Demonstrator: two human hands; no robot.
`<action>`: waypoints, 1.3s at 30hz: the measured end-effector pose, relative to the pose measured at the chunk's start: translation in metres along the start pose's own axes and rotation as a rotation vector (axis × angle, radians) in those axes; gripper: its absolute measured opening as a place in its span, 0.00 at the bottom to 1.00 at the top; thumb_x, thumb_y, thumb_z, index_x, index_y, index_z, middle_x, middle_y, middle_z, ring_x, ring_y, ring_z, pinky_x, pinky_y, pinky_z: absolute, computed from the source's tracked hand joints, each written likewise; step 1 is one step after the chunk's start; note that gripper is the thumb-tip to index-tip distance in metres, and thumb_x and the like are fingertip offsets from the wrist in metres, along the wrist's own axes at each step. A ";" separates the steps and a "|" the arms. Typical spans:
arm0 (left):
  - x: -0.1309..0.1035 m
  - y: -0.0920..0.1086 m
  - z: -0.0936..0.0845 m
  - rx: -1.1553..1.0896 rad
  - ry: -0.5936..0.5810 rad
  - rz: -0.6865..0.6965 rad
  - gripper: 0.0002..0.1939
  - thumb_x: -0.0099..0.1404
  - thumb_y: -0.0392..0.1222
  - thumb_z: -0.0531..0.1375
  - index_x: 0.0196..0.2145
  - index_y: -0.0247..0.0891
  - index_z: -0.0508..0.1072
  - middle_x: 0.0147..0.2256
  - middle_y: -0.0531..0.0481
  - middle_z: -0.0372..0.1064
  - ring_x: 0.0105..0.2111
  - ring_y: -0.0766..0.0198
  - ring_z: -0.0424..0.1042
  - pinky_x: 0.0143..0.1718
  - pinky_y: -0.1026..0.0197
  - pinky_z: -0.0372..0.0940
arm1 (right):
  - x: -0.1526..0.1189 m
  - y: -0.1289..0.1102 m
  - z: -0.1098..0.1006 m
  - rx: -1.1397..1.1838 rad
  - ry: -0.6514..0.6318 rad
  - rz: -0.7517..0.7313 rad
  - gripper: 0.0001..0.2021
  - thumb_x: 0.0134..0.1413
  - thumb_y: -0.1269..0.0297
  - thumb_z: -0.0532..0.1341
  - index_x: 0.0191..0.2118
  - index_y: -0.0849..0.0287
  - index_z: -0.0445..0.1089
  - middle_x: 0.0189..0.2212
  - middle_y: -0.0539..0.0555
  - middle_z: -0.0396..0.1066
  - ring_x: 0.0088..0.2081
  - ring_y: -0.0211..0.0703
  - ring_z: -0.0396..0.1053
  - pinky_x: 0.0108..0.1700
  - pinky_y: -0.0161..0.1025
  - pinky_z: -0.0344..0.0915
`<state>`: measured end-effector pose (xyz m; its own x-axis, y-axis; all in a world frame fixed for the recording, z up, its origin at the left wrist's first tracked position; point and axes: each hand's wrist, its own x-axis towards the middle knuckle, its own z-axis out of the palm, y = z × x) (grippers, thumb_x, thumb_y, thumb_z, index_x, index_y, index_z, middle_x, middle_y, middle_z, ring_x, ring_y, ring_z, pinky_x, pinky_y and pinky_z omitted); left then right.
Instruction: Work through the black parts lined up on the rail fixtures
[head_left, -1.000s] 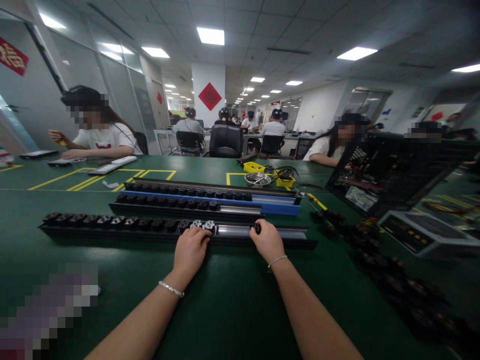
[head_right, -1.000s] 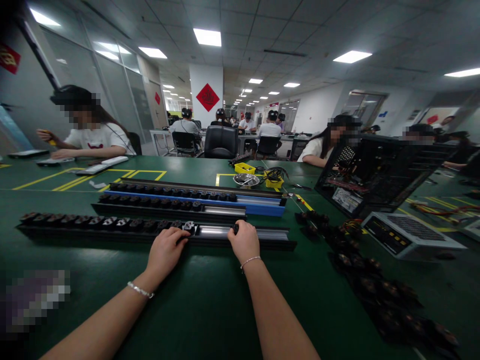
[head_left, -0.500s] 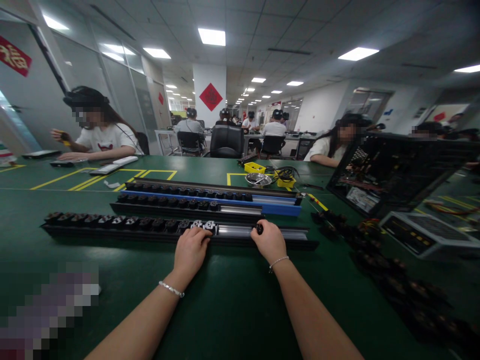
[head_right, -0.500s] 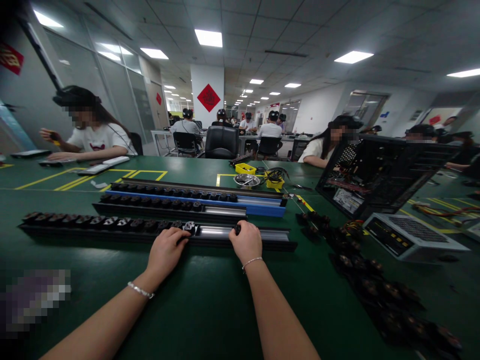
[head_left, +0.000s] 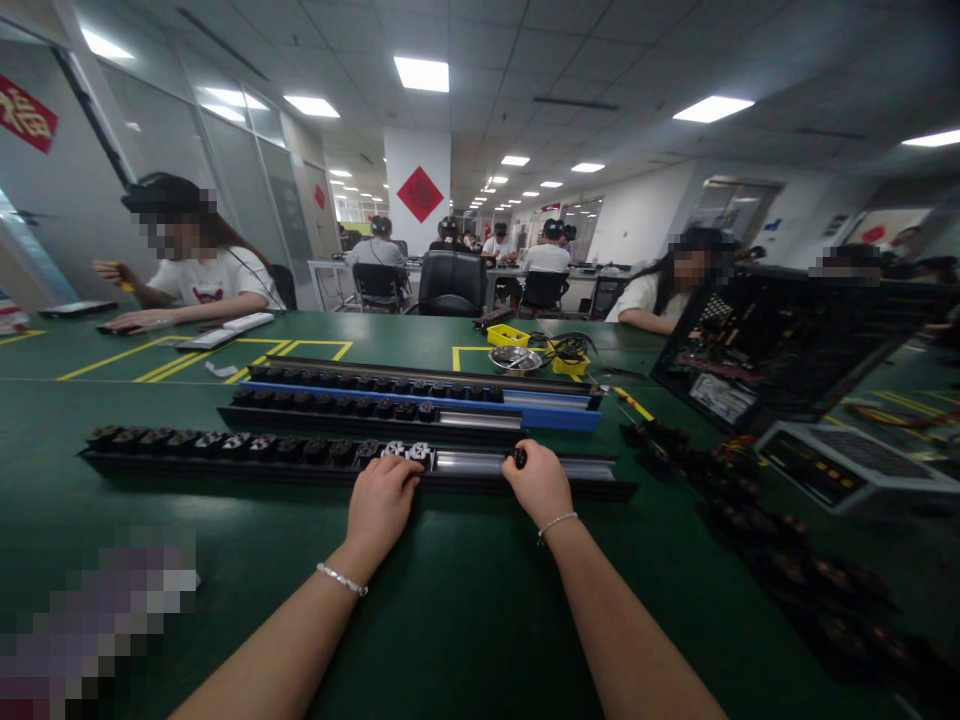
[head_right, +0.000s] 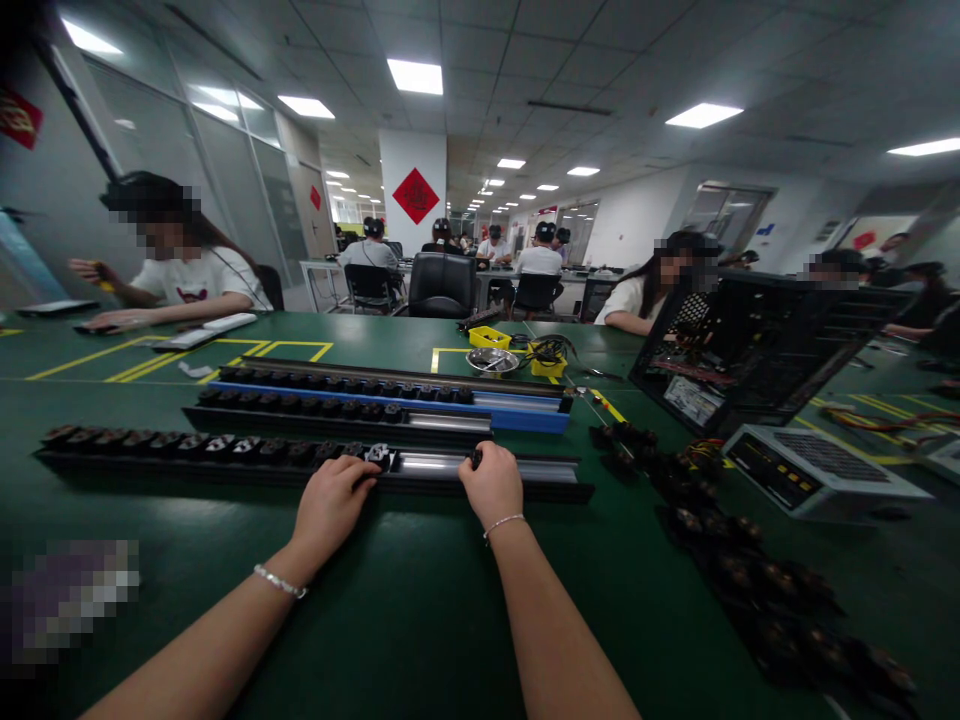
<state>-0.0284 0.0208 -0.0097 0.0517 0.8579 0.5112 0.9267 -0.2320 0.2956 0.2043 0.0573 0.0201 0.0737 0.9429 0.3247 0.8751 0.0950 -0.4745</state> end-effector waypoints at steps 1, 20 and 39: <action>0.000 0.000 0.000 0.002 0.002 0.002 0.10 0.60 0.37 0.54 0.37 0.43 0.74 0.37 0.49 0.71 0.37 0.58 0.66 0.41 0.54 0.62 | 0.000 0.001 0.000 0.006 -0.001 0.010 0.11 0.49 0.65 0.54 0.36 0.60 0.70 0.33 0.56 0.71 0.39 0.43 0.66 0.41 0.36 0.59; 0.000 0.002 -0.002 0.008 0.021 0.027 0.09 0.60 0.37 0.55 0.36 0.43 0.74 0.36 0.49 0.71 0.37 0.58 0.67 0.40 0.56 0.62 | 0.003 0.020 -0.008 0.026 0.000 0.042 0.10 0.48 0.64 0.54 0.36 0.59 0.69 0.33 0.54 0.71 0.38 0.42 0.66 0.39 0.36 0.59; -0.001 -0.001 0.000 0.023 0.028 0.028 0.09 0.60 0.38 0.55 0.36 0.42 0.74 0.36 0.49 0.71 0.37 0.58 0.67 0.40 0.55 0.62 | -0.002 0.028 -0.011 0.021 0.024 -0.009 0.13 0.49 0.61 0.55 0.39 0.57 0.71 0.39 0.55 0.72 0.42 0.46 0.67 0.42 0.40 0.61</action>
<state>-0.0293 0.0206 -0.0105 0.0672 0.8381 0.5414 0.9333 -0.2447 0.2629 0.2335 0.0552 0.0150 0.0778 0.9340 0.3488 0.8654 0.1104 -0.4888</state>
